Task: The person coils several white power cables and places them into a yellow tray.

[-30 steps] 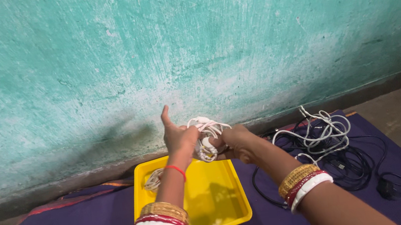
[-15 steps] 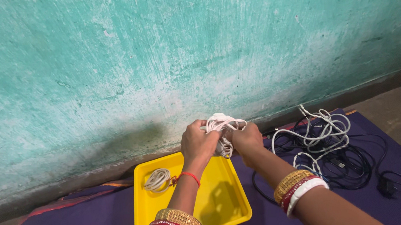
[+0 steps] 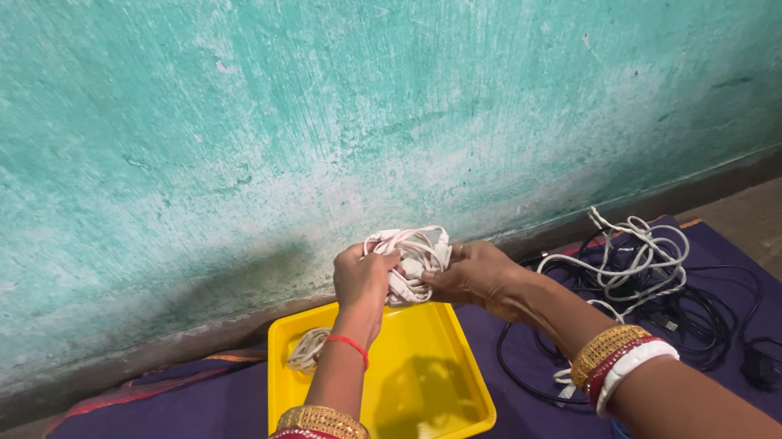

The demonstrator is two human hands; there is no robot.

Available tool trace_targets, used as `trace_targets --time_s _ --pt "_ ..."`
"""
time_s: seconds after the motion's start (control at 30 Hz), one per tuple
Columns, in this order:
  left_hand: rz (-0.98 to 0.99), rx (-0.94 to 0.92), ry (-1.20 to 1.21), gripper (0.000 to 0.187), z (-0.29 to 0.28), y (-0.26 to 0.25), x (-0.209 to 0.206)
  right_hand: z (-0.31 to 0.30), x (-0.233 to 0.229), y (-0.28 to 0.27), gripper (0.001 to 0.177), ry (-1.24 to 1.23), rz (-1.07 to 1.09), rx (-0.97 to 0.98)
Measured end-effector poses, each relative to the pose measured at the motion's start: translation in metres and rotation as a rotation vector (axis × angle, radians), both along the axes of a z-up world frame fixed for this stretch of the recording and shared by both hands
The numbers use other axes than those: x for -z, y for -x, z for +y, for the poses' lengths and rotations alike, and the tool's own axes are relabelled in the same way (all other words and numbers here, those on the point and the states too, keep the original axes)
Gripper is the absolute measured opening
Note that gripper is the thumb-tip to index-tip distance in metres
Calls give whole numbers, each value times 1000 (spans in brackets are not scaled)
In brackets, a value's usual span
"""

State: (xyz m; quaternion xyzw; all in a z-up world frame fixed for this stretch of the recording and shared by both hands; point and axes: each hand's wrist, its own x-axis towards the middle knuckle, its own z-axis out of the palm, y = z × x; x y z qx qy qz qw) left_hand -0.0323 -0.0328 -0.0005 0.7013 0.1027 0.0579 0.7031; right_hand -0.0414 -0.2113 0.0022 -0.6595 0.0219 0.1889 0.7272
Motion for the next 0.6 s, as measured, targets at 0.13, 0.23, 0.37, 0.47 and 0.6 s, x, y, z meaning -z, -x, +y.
trace_targets --time_s 0.13,0.23,0.37,0.47,0.6 --pt "-4 -67 -286 17 -7 0 5 8 7 -1 26 176 -38 98" --pt "-106 -103 -454 21 -16 -6 16 20 2 7 33 469 -63 304" --pt "-221 -167 -506 24 -24 -14 32 28 -8 14 40 818 -121 405" --pt "-201 -125 -388 24 -16 -13 36 23 3 9 35 714 -135 316" --pt "-12 -105 -279 25 9 -11 45 23 28 -11 20 280 29 92"
